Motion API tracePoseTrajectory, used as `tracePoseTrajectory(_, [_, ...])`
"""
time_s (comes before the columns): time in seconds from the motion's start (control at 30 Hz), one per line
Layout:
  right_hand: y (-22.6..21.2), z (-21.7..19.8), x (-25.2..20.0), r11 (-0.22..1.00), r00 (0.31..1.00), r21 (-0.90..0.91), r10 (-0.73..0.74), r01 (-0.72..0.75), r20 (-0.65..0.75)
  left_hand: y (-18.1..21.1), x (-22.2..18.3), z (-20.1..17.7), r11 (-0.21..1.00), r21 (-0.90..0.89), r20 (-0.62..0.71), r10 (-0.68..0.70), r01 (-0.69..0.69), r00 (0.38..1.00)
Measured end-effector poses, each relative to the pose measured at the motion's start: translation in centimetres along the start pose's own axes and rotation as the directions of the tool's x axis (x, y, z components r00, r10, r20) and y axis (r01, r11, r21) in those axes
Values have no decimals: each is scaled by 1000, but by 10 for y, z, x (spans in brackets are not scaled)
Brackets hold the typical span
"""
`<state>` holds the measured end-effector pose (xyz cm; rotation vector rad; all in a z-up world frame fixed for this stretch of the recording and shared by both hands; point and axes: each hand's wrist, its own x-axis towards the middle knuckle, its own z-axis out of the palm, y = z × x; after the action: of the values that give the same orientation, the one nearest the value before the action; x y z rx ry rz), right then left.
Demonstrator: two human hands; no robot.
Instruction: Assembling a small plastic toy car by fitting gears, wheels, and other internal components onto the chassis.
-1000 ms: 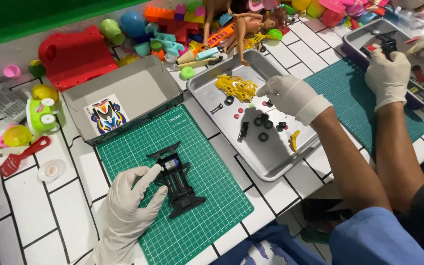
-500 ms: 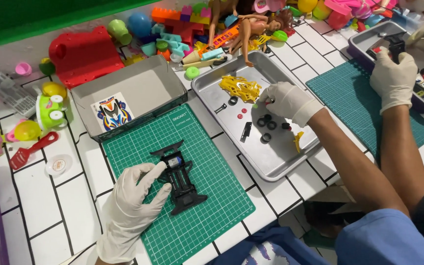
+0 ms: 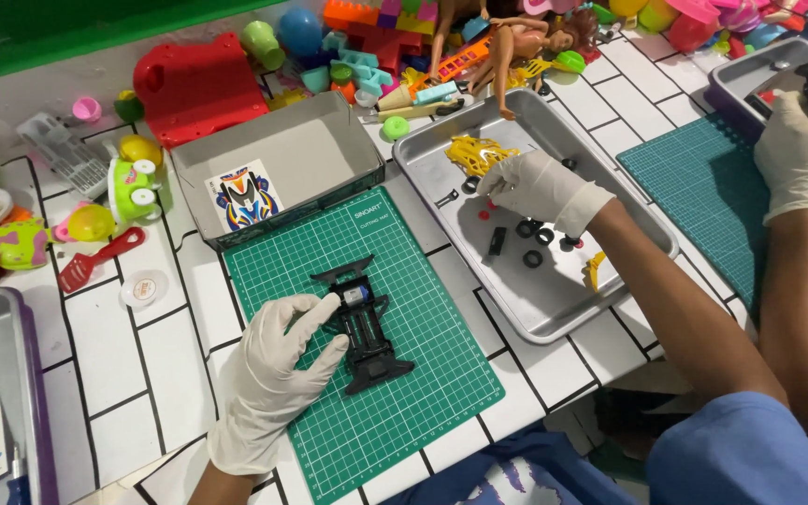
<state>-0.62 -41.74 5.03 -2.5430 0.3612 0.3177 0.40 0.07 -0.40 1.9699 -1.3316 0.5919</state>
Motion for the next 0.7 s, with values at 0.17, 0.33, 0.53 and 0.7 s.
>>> tracePoseTrajectory(0.17, [1,-1,-4,999,999,52,-7,5,32,8,3,-4,997,71,-12,-34,35,999])
tracePoseTrajectory(0.33, [10,3,-3,994,998,104,19,-24,54,12,5,-5,994,93,-45,-53,57,998])
tracePoseTrajectory(0.53, [32,16,12,992,990,24,-127,126,67,13,7,-8,992,101,-18,-73,74,997])
tracePoseTrajectory(0.7, [46,22,24,949,962,-168,-253,268,104,12,8,-8,997,67,-13,-49,49,999])
